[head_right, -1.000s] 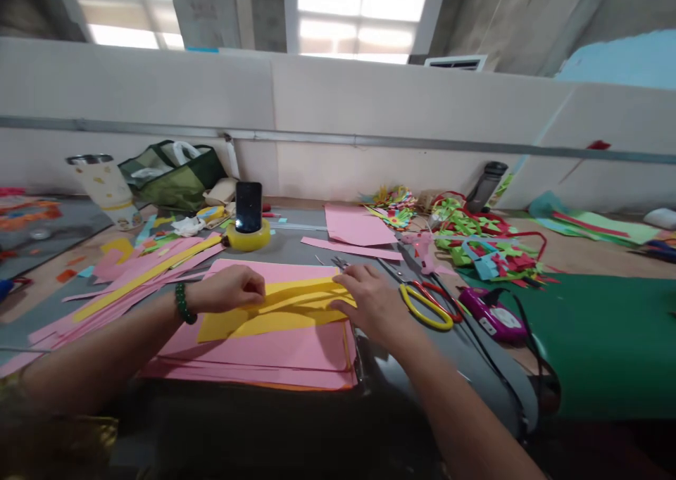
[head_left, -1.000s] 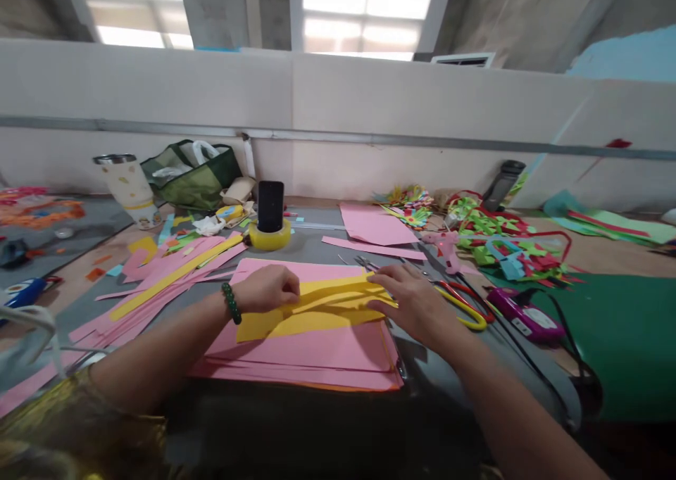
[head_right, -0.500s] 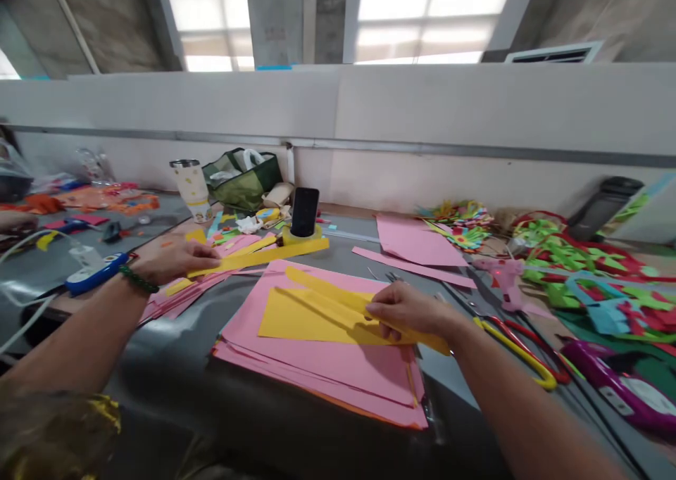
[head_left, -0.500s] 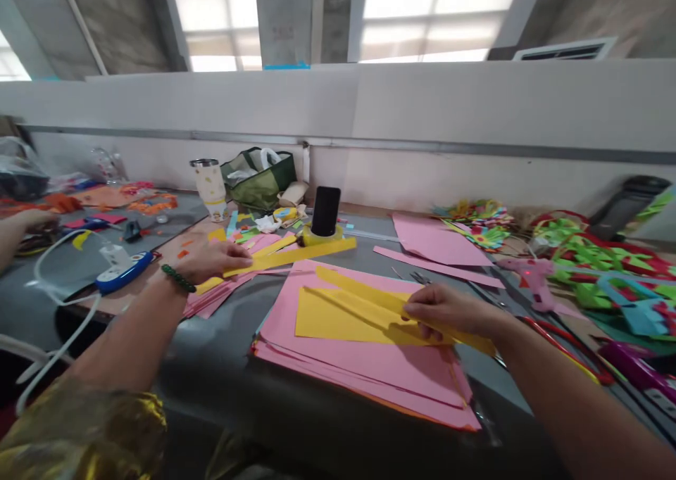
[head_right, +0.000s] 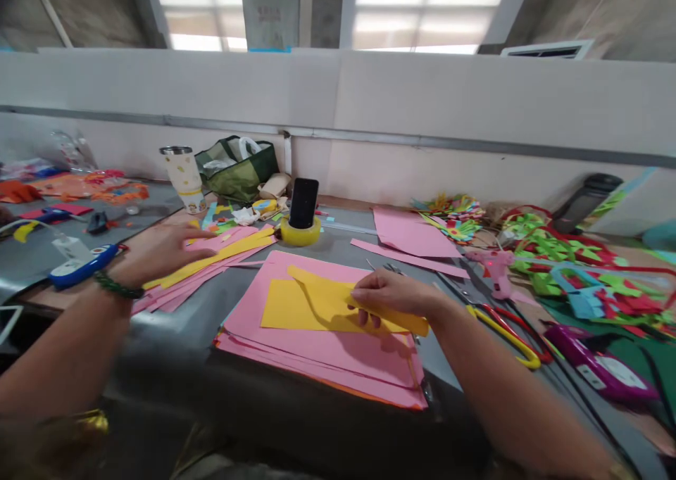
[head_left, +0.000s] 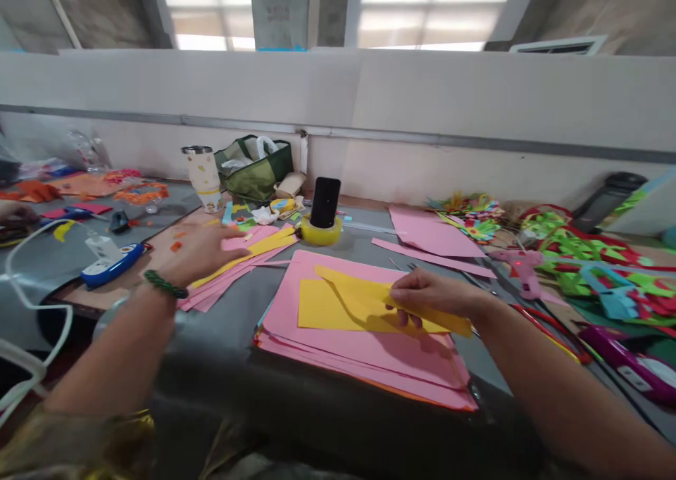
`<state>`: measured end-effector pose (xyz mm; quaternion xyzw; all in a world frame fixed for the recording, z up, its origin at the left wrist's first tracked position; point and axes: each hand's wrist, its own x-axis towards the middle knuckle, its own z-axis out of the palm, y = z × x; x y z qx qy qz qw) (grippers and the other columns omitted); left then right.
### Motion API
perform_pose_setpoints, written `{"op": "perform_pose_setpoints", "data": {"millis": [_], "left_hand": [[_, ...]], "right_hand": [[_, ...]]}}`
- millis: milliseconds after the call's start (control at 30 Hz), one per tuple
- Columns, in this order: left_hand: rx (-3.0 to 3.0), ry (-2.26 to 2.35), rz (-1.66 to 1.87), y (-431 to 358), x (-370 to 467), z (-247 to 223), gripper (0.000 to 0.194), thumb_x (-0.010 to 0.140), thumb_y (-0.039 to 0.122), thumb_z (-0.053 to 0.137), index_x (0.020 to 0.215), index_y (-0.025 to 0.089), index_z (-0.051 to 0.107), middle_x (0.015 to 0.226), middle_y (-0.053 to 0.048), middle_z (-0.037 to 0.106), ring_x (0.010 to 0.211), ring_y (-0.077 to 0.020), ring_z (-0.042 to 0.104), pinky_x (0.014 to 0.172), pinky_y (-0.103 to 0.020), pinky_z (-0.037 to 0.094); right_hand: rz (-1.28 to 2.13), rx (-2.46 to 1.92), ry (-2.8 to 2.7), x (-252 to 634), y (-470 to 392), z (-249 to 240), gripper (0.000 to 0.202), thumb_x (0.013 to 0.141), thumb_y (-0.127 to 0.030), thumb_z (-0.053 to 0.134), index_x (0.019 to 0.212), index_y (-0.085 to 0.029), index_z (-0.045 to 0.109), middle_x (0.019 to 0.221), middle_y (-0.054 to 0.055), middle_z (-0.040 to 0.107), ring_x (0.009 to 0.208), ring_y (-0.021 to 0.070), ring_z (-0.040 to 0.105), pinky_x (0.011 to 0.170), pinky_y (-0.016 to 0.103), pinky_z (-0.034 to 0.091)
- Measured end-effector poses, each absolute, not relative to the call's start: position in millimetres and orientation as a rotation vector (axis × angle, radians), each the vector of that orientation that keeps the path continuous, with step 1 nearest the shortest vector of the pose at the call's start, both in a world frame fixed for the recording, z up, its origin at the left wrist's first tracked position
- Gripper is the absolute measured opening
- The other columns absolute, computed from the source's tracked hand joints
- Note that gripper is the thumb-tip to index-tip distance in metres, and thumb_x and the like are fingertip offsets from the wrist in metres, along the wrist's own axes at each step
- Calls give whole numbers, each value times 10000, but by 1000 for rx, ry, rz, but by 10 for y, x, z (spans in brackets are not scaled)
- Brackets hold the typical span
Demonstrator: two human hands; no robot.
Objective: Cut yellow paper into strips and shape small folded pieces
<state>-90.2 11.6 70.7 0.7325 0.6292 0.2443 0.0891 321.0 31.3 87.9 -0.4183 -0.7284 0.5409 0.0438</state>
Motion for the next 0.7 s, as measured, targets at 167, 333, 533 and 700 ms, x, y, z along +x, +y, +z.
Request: {"op": "perform_pose_setpoints", "data": {"millis": [167,333,533,700], "left_hand": [[2485,1002,713,187,439,736,607,749,482,631,1252,159,526,1263,-114,563,1162,-235,487,989,-349,344],[2288,875,368,335,714,573,279,794,398,578,786,133,667,645,14,602,599,-113,520,560,-204,385],[2748,1152,755,292,584,572,262,900,211,451,985,157,692,942,-89,651,852,-187,568,777,-304,421],[3253,1190,512,178,579,351,294,880,108,466,1104,198,634,1163,-137,575,1088,-254,492,939,-426,346]], "right_hand": [[1897,-1035,-2222,3012,302,971,351,782,-458,628,840,-113,660,686,52,697,528,114,599,565,252,476],[1851,-1014,-2236,3084,288,889,326,794,-448,616,827,-125,640,749,65,710,607,129,640,617,263,490],[465,-1235,-2356,3216,160,774,200,873,-311,526,884,-173,670,858,64,708,781,182,645,717,314,479],[-536,-940,-2534,3270,62,471,259,913,-161,431,949,-169,688,940,114,675,845,215,580,735,343,457]]}}
